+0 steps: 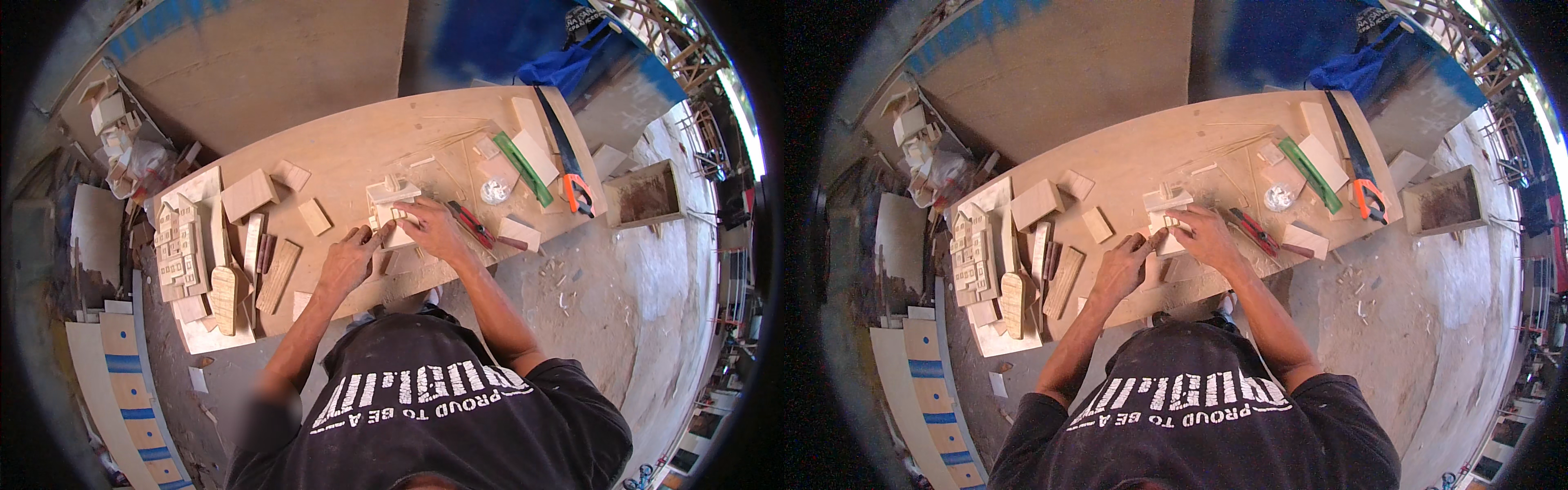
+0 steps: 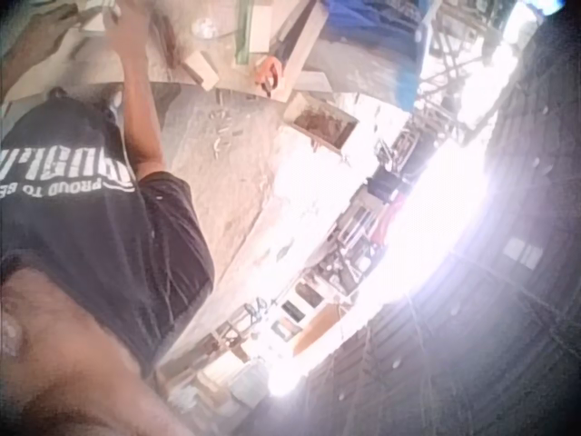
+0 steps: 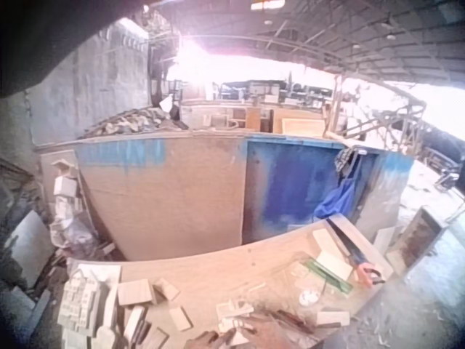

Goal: The person constructs a wooden building model by cutting small pieces of wood with a utility knife and assembling them by hand on a workbench.

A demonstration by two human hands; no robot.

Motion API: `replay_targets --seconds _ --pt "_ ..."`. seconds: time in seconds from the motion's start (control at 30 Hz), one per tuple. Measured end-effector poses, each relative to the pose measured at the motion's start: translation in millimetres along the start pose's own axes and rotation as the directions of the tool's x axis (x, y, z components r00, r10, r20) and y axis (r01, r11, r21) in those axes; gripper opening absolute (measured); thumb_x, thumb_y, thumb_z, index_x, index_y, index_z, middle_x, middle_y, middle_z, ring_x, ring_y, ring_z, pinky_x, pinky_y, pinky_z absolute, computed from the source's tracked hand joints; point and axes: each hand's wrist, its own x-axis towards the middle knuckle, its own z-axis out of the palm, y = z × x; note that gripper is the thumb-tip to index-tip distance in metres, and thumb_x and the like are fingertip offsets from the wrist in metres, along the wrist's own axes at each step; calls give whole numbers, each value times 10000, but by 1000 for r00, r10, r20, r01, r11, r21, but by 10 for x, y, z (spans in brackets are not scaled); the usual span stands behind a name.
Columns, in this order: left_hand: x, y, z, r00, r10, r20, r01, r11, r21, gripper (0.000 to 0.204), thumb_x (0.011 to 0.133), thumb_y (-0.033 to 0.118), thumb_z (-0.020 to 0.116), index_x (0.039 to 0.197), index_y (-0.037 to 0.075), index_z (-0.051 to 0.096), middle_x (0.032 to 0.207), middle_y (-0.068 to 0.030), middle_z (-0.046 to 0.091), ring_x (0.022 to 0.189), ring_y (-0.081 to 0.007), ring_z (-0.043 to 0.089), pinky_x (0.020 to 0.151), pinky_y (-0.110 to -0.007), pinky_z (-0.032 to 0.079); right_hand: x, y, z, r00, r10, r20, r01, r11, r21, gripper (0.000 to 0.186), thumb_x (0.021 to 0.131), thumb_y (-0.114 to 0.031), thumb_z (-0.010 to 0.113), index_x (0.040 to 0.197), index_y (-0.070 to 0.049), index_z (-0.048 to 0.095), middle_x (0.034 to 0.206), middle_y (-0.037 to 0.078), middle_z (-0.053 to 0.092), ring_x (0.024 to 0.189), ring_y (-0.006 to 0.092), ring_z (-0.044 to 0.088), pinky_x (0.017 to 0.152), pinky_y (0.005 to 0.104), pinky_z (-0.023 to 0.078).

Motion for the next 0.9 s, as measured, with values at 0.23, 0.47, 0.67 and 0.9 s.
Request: replay_targets --seconds 0.23,0.47,0.67,0.9 --pt "-31 51 26 995 -47 87 44 998 39 830 730 -10 648 1500 181 405 995 -102 601 948 -268 621 717 -384 577 10 -6 3 1000 -17 -10 17 1000 -18 318 850 -163 684 1145 -48 707 836 169 624 736 324 611 689 400 494" --pt "-44 38 86 998 -38 52 36 998 44 825 739 -10 644 1504 174 394 992 -128 617 950 -290 632 716 -385 580 -14 56 1 999 -35 34 37 997 -62 361 872 -187 674 1215 -78 683 859 130 613 731 297 603 729 399 477" --pt "-29 57 65 998 -60 -4 60 998 4 757 752 -23 601 1465 188 460 890 -95 597 857 -271 619 696 -389 566 -87 126 24 961 -276 30 265 878 -398 364 899 -243 656 1251 -151 671 871 48 601 735 215 591 822 383 407" --pt "-23 80 5 997 -66 -35 66 998 -9 709 761 -13 605 1437 161 485 884 -98 604 857 -271 626 666 -390 564 -48 133 35 954 -294 61 286 829 -480 339 904 -240 654 1224 -134 687 824 36 578 750 186 563 763 356 400"
